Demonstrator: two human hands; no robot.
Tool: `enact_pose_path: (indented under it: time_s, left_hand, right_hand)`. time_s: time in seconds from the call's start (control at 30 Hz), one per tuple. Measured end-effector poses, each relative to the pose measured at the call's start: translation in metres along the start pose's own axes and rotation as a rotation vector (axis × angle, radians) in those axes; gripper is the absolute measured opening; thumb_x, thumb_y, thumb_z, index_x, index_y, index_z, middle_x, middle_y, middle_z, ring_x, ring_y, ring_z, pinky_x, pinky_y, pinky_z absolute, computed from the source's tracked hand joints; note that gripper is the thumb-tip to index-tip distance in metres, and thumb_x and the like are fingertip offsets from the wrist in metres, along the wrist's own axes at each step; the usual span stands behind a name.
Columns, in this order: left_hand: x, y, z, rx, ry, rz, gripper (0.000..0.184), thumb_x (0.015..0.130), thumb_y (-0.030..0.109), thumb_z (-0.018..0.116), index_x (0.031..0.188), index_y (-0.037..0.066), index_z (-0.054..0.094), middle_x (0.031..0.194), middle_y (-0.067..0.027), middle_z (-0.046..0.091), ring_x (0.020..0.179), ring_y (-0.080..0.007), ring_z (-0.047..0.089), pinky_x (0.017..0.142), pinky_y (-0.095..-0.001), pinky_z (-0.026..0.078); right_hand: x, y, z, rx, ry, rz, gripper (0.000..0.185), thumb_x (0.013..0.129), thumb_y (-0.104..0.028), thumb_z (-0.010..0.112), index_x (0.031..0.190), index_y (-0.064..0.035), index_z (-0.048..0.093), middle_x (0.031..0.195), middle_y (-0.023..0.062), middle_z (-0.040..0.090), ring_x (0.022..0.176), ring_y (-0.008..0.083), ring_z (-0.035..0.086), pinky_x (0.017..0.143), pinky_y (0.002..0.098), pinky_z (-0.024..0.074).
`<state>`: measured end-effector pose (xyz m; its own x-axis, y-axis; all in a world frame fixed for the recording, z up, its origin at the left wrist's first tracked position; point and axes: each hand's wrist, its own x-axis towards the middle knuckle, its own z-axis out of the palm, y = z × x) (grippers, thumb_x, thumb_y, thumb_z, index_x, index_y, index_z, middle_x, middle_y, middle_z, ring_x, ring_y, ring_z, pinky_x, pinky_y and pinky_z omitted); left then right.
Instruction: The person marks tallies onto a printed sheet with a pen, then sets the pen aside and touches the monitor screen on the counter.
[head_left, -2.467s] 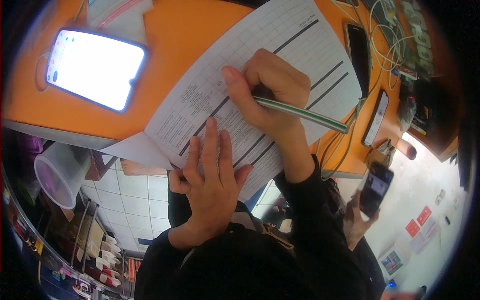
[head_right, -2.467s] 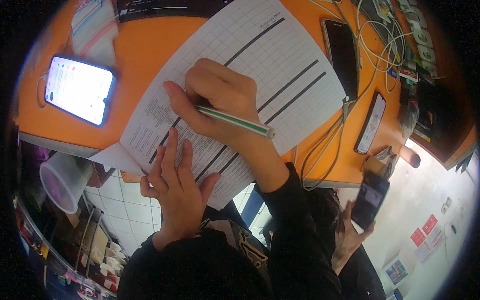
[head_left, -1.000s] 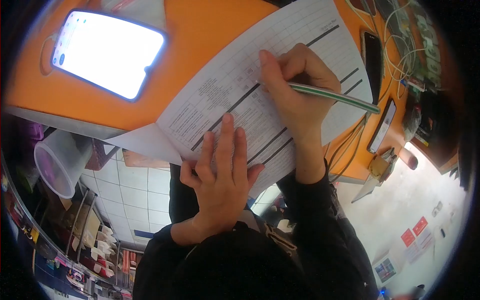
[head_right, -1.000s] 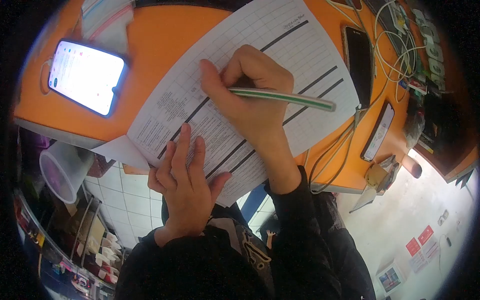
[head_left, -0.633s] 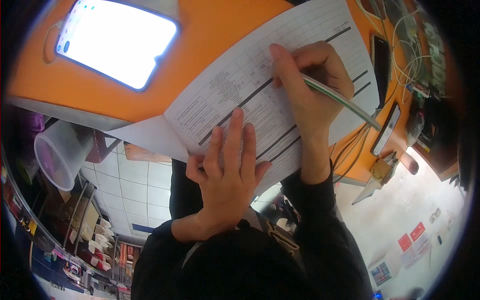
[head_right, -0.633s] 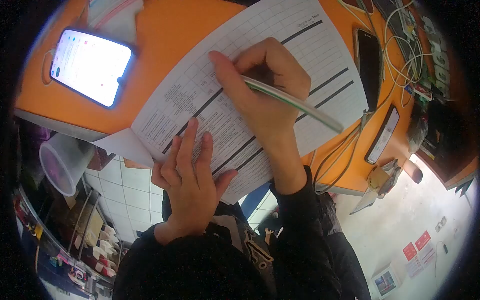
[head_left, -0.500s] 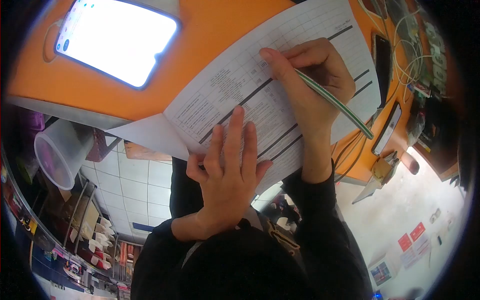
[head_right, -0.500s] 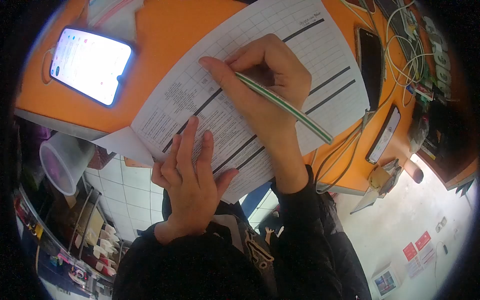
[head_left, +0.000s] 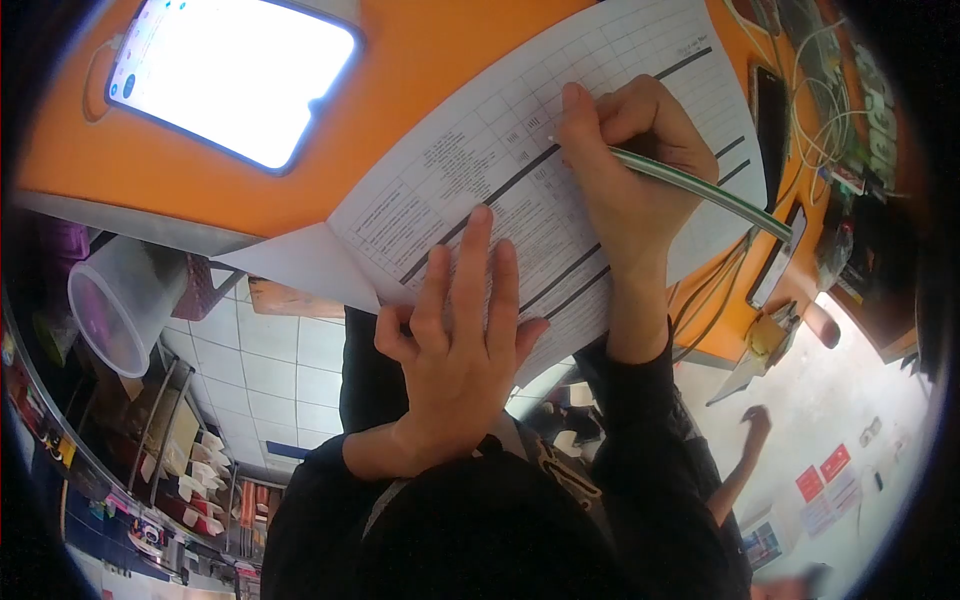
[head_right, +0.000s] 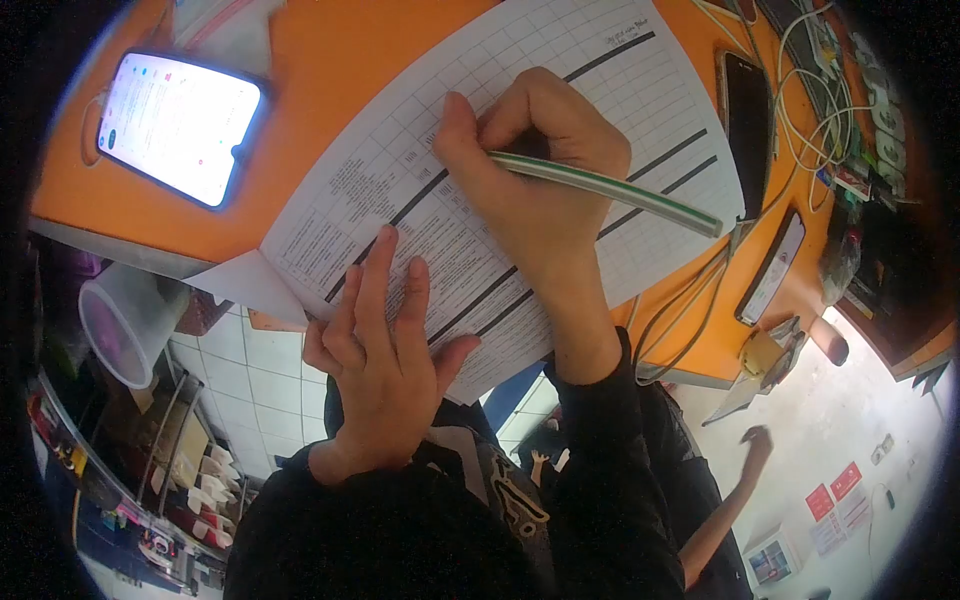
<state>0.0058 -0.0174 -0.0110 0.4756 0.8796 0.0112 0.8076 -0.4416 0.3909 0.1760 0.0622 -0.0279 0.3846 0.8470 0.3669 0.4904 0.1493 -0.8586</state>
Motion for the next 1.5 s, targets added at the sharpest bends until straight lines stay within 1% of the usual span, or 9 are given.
enact_pose_path:
  time_s: [0.03,0.1,0.13,0.2,0.53,0.6,1.13,1.43,1.5]
  left_hand:
    - [0.0007,-0.0008,-0.0005,0.0,0.0,0.0,0.051,0.084,0.046,0.055,0.121,0.012,0.053,0.139,-0.0044,0.042,0.119,-0.0247,0.034,0.091,-0.0479,0.02]
    - [0.0033,-0.003,-0.0021,0.062,-0.001,0.09,0.059,0.083,0.05,0.055,0.12,0.004,0.049,0.139,-0.0131,0.039,0.109,-0.029,0.036,0.087,-0.0506,0.021]
    - [0.0032,-0.0029,-0.0021,0.062,-0.001,0.089,0.059,0.083,0.05,0.055,0.12,0.004,0.049,0.139,-0.0131,0.039,0.109,-0.029,0.036,0.087,-0.0506,0.021]
    - [0.003,-0.0026,-0.0022,0.067,-0.005,0.087,0.059,0.083,0.049,0.056,0.12,0.004,0.049,0.139,-0.0131,0.039,0.109,-0.029,0.035,0.087,-0.0504,0.021]
    - [0.0024,-0.0033,-0.002,0.053,-0.005,0.084,0.058,0.082,0.049,0.057,0.119,0.005,0.049,0.139,-0.0128,0.039,0.109,-0.029,0.036,0.087,-0.0499,0.021]
    - [0.0028,-0.0035,-0.0017,0.056,0.003,0.084,0.058,0.082,0.049,0.056,0.119,0.005,0.049,0.14,-0.0126,0.038,0.109,-0.0288,0.035,0.087,-0.0497,0.021]
    - [0.0029,-0.0035,0.0,0.055,0.016,0.083,0.056,0.084,0.048,0.053,0.121,0.006,0.048,0.139,-0.0125,0.038,0.109,-0.0288,0.035,0.087,-0.049,0.022]
    - [0.0037,-0.0028,-0.0035,0.034,-0.017,0.08,0.058,0.083,0.047,0.056,0.122,0.006,0.046,0.139,-0.0146,0.037,0.109,-0.0293,0.035,0.087,-0.049,0.022]
    - [0.0033,-0.0032,-0.0018,0.036,-0.008,0.081,0.058,0.083,0.048,0.056,0.122,0.006,0.046,0.139,-0.0145,0.037,0.109,-0.0292,0.035,0.087,-0.0491,0.021]
  right_hand:
    - [0.0002,-0.0005,0.0004,0.0,0.0,0.0,0.023,0.072,-0.004,0.072,0.059,-0.0061,0.053,0.052,-0.0022,0.049,0.041,0.0031,0.038,0.041,0.0175,0.0267]
    - [0.0009,-0.0022,0.0008,-0.009,0.004,0.003,0.024,0.072,-0.003,0.072,0.058,-0.0062,0.053,0.052,-0.0021,0.049,0.041,0.0033,0.038,0.041,0.0173,0.0266]
    - [0.0006,-0.003,-0.0007,-0.009,0.003,0.003,0.024,0.072,-0.003,0.072,0.058,-0.0062,0.053,0.052,-0.0021,0.049,0.041,0.0033,0.038,0.041,0.0173,0.0266]
    - [0.0001,-0.0045,-0.0049,-0.069,-0.081,0.035,0.022,0.075,-0.003,0.071,0.063,-0.0072,0.054,0.058,0.0004,0.057,0.046,0.0039,0.05,0.047,0.0153,0.0348]
    - [-0.0004,-0.0046,-0.0024,-0.083,-0.062,0.034,0.022,0.075,-0.002,0.071,0.062,-0.0068,0.053,0.058,0.0009,0.059,0.046,0.0046,0.051,0.047,0.0154,0.0363]
    - [-0.0001,-0.0018,0.0015,-0.015,0.0,0.013,0.025,0.071,-0.002,0.071,0.057,-0.0057,0.051,0.05,-0.0019,0.045,0.041,0.0035,0.037,0.041,0.0187,0.0241]
    - [0.0011,-0.0034,0.0012,-0.072,-0.018,0.023,0.025,0.071,-0.003,0.071,0.056,-0.0059,0.051,0.051,-0.0007,0.047,0.04,0.0057,0.038,0.041,0.0196,0.0256]
    - [0.0025,0.0001,-0.0002,-0.12,-0.033,-0.085,0.025,0.069,-0.001,0.07,0.055,-0.0058,0.049,0.05,-0.0008,0.043,0.042,0.0065,0.035,0.041,0.02,0.0236]
    - [0.0012,0.0038,-0.0005,-0.036,-0.008,-0.078,0.025,0.07,-0.002,0.07,0.056,-0.0061,0.05,0.051,-0.0014,0.044,0.041,0.0059,0.036,0.041,0.0196,0.0239]
